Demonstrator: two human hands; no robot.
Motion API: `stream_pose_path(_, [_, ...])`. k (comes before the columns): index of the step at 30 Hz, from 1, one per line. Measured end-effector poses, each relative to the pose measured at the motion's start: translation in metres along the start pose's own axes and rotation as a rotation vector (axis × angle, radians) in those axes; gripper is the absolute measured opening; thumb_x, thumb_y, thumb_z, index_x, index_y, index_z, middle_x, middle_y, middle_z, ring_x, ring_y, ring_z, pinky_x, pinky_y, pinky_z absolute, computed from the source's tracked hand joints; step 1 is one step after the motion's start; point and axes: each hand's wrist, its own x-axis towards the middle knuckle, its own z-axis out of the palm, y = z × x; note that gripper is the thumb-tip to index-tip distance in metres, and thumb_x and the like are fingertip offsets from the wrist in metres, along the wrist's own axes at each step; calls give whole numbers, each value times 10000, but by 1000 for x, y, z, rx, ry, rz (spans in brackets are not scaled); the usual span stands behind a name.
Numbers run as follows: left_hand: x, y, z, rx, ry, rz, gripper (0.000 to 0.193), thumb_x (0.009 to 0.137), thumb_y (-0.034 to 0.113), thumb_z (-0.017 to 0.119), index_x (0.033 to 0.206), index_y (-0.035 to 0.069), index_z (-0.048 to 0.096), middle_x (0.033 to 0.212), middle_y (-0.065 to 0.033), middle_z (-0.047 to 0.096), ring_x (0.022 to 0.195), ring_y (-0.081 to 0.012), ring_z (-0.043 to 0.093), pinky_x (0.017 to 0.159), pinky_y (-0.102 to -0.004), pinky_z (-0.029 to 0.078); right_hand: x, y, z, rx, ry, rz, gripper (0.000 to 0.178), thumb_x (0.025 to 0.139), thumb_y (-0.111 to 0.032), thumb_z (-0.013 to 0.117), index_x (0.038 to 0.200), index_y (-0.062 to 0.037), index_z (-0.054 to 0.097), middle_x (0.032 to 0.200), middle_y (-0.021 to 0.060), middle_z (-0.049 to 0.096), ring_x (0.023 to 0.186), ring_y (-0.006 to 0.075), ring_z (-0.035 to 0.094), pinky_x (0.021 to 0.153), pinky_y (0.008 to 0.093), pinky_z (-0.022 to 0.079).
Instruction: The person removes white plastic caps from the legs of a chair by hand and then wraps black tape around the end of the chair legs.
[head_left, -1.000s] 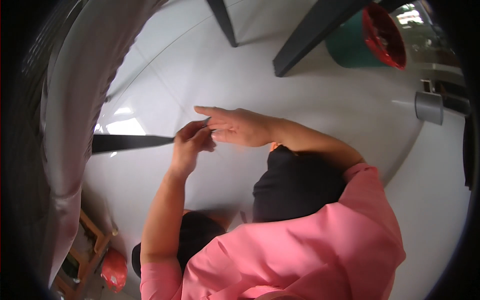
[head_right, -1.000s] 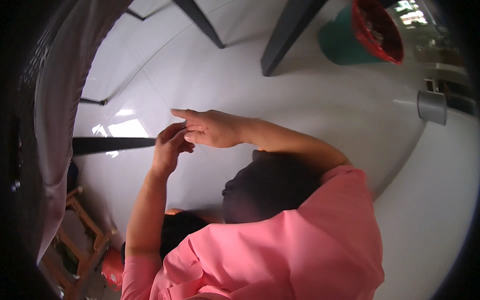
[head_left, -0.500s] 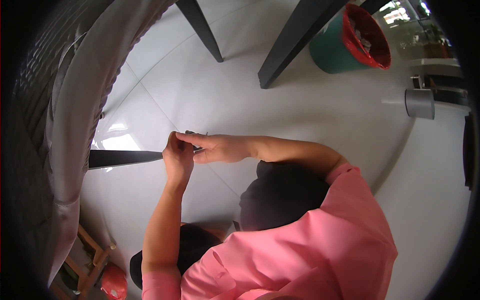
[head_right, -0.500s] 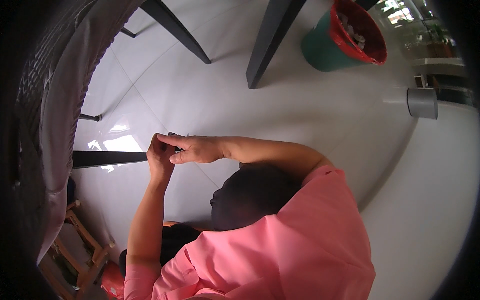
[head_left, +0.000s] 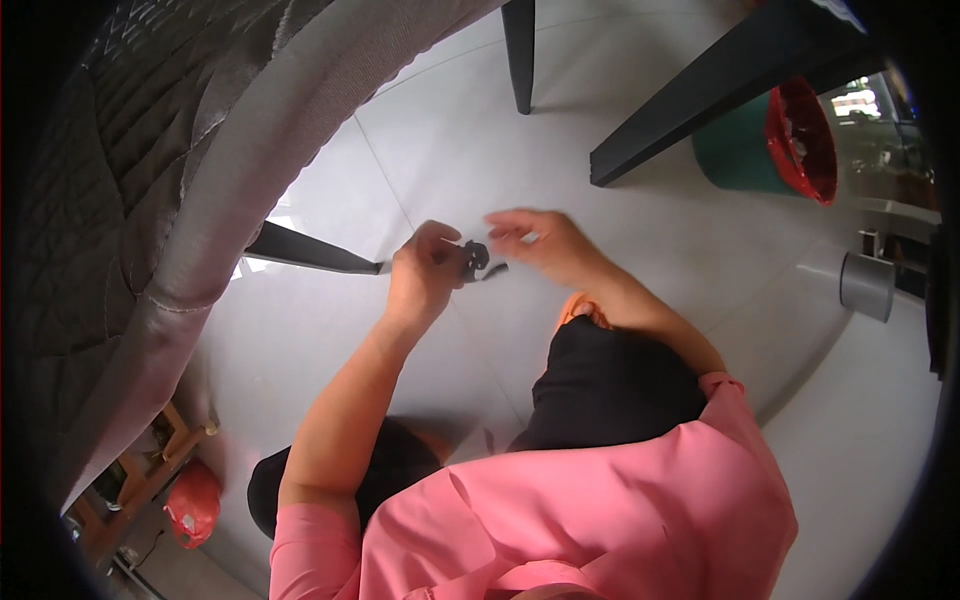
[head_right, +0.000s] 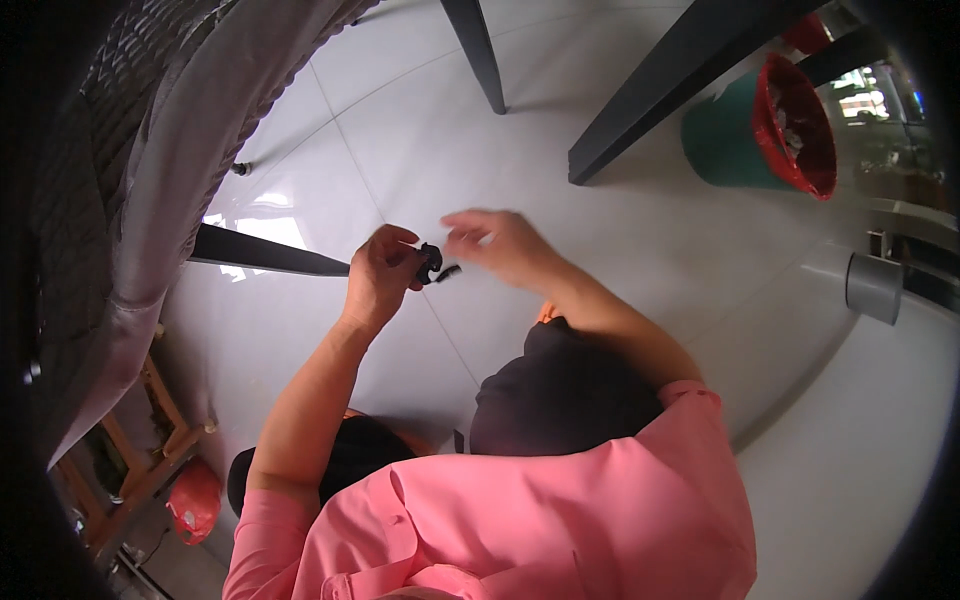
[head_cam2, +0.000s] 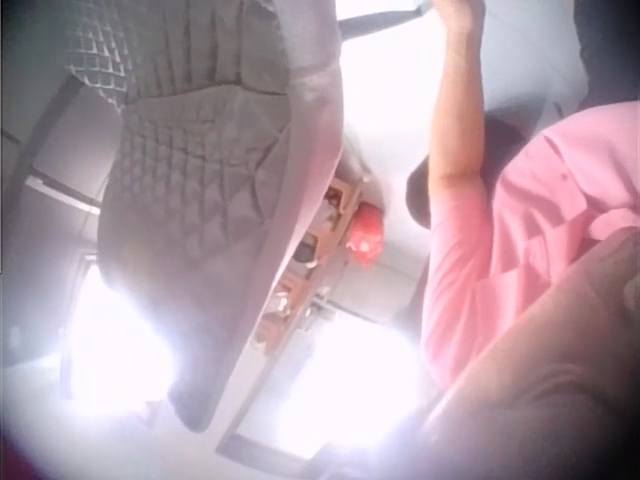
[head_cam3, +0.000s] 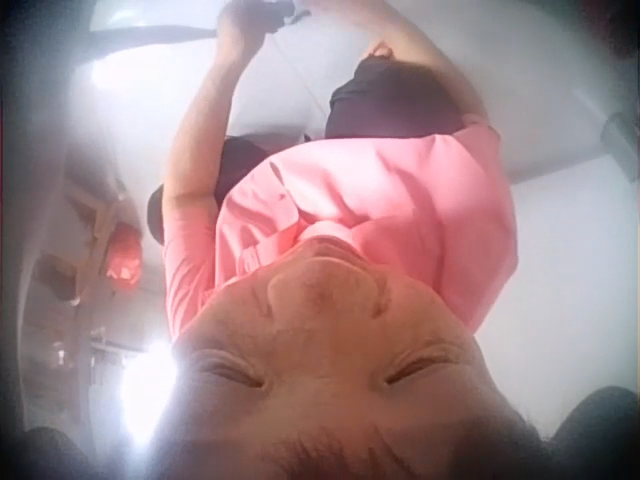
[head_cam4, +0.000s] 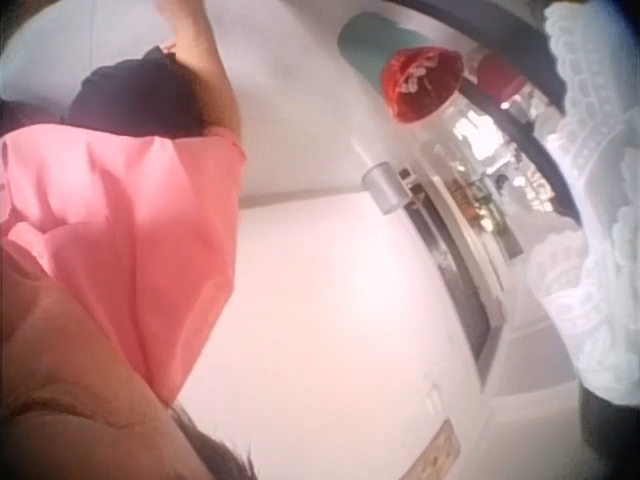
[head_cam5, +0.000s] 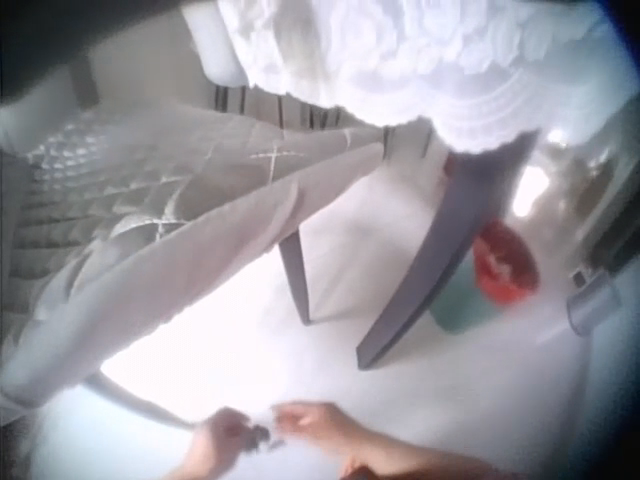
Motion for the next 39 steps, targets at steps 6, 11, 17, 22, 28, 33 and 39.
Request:
stream_pose_path(6, [-13, 3, 3, 222, -7, 76, 90, 808, 63, 574, 760, -10, 552, 648, -95, 591, 547, -136, 546, 520, -294, 457, -4, -5, 5, 146, -188, 156, 106, 889, -83, 548, 948, -30, 620, 825, 18, 635, 719, 90, 564, 598, 241, 445])
stream_pose_path(11, [-15, 7, 17, 142, -105, 65, 41, 849, 23, 564, 838, -14, 549, 676, -46, 583, 535, -84, 520, 474, -232, 426, -11, -18, -11, 358, -267, 183, 166, 900, -104, 561, 1036, -12, 582, 875, 31, 632, 730, 99, 578, 609, 239, 470])
stream_pose_path(17, [-16, 21, 20, 29, -129, -53, 47, 855, 11, 560, 856, -29, 584, 677, -46, 608, 545, -95, 560, 496, -236, 456, -15, -19, -15, 343, -313, 149, 205, 855, -106, 643, 1010, -17, 543, 878, 47, 624, 739, 109, 584, 618, 236, 482])
stream_pose_path(22, [-13, 19, 17, -139, -275, -76, 146, 892, 42, 543, 981, -48, 617, 800, -82, 654, 673, -147, 643, 621, -251, 528, -19, -13, -32, 346, -261, 225, 191, 824, -87, 664, 957, -35, 537, 844, 43, 608, 713, 96, 572, 595, 234, 482])
stream_pose_path(28, [-3, 9, 3, -217, -322, -37, 259, 942, 161, 520, 1096, -38, 578, 1020, -149, 627, 903, -221, 641, 768, -327, 540, -61, -6, -143, 153, 760, -32, 280, 832, -148, 645, 1091, -79, 566, 831, 32, 592, 604, 69, 512, 490, 198, 404])
stream_pose_path(33, [9, -14, -14, -207, -241, -181, 285, 932, 215, 531, 1079, -25, 575, 975, -135, 632, 881, -220, 638, 758, -330, 538, -97, -36, -290, -100, 1297, -434, 282, 874, -71, 572, 1148, -47, 509, 966, 81, 603, 858, 160, 610, 658, 236, 497])
stream_pose_path(39, [14, -5, -23, -145, -251, -204, 320, 940, 244, 513, 1103, -25, 569, 994, -126, 630, 893, -206, 634, 778, -315, 529, -95, -34, -397, -391, 1326, -214, 233, 894, -71, 554, 1120, -14, 558, 1032, 85, 603, 826, 151, 607, 651, 218, 486])
